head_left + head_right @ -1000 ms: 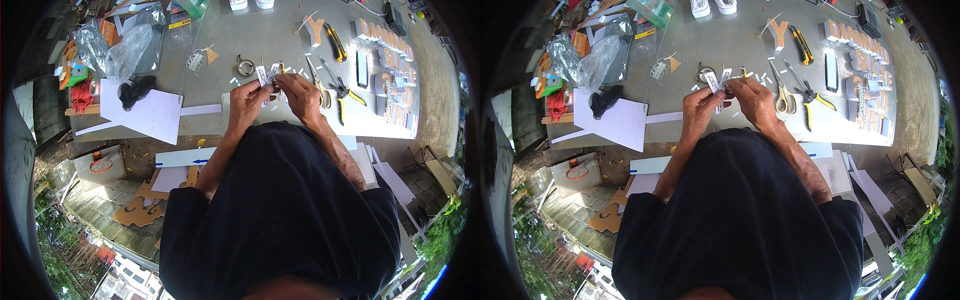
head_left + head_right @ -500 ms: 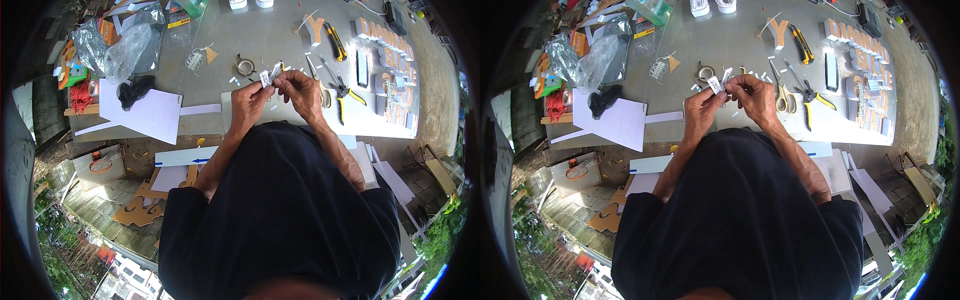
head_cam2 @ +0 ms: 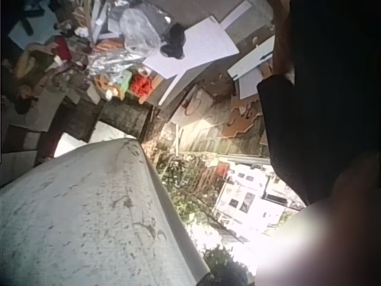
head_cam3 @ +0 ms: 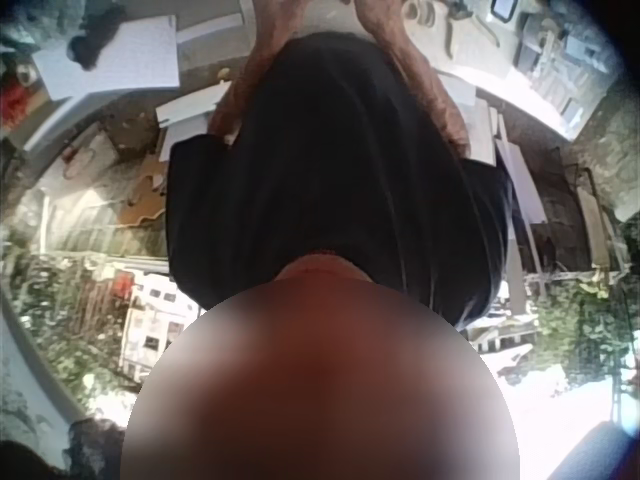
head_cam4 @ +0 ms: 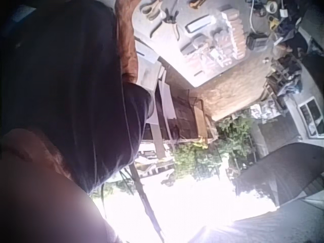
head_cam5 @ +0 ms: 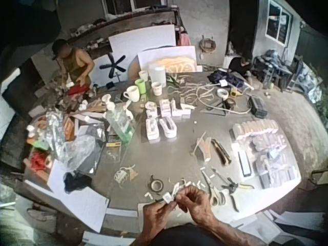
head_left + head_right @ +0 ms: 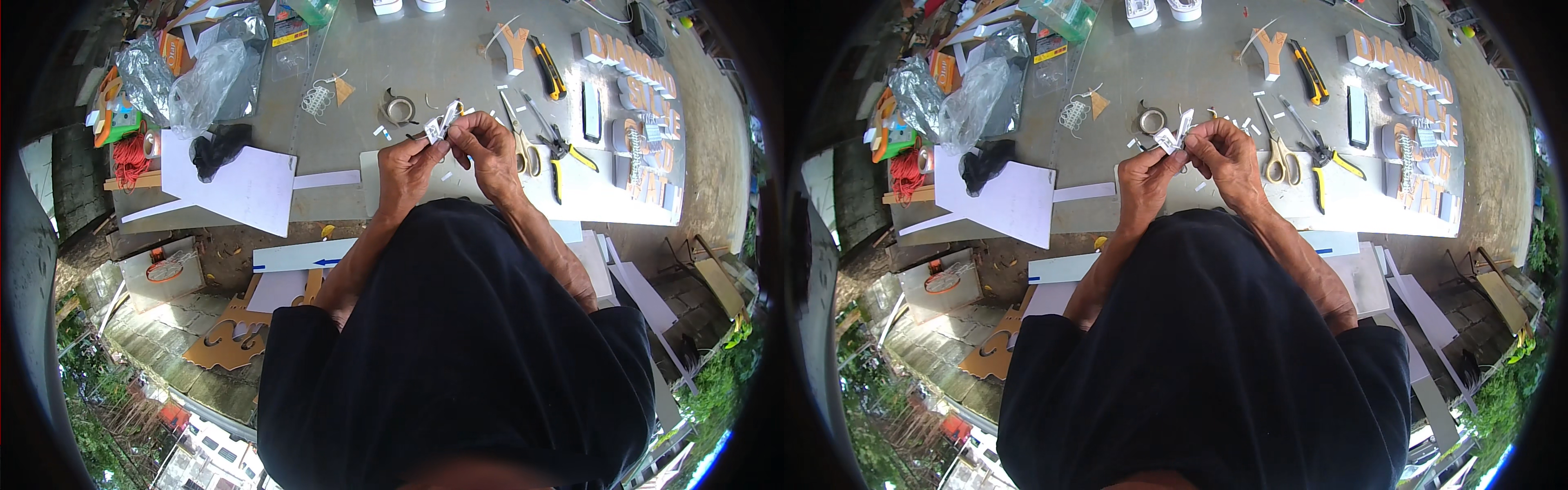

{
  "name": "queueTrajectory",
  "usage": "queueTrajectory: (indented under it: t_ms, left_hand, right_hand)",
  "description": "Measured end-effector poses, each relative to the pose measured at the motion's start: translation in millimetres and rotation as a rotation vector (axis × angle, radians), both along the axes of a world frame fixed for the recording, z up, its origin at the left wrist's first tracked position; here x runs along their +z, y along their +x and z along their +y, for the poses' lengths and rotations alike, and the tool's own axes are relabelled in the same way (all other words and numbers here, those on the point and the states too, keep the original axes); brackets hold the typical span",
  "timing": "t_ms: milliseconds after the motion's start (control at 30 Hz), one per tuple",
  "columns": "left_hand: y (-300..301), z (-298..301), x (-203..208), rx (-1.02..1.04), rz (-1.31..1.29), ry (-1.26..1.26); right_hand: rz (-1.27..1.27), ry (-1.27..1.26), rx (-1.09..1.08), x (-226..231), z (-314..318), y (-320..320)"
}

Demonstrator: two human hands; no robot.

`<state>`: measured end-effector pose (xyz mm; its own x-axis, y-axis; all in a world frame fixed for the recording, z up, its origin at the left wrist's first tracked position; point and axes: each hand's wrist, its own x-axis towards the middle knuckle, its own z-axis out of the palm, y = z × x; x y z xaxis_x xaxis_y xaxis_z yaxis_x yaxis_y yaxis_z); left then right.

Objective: The recorder is assembling illuminated signs by attaching LED strips and wiring to cutout letters.

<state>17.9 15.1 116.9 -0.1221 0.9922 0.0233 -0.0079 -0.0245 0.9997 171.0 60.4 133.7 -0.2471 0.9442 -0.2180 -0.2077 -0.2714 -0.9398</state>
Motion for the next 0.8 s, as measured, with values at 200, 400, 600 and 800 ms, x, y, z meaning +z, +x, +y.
queueTrajectory:
  t_ms: [200,400,600,800]
  left_hand:
    - [2,4,17,-0.030,-0.151,-0.045]
    - [-5,10,7,-0.144,-0.546,-0.159]
    - [-6,9,-1,-0.167,-0.506,-0.162]
    - [-3,5,-5,-0.169,-0.315,-0.142]
  right_hand:
    - [-0.113,0.016,0.041,9,2,3]
    - [-0.321,0.215,-0.014,24,-7,11]
    - [-0.466,0.391,0.048,21,-10,15]
    - [-0.678,0.547,0.065,21,-9,7]
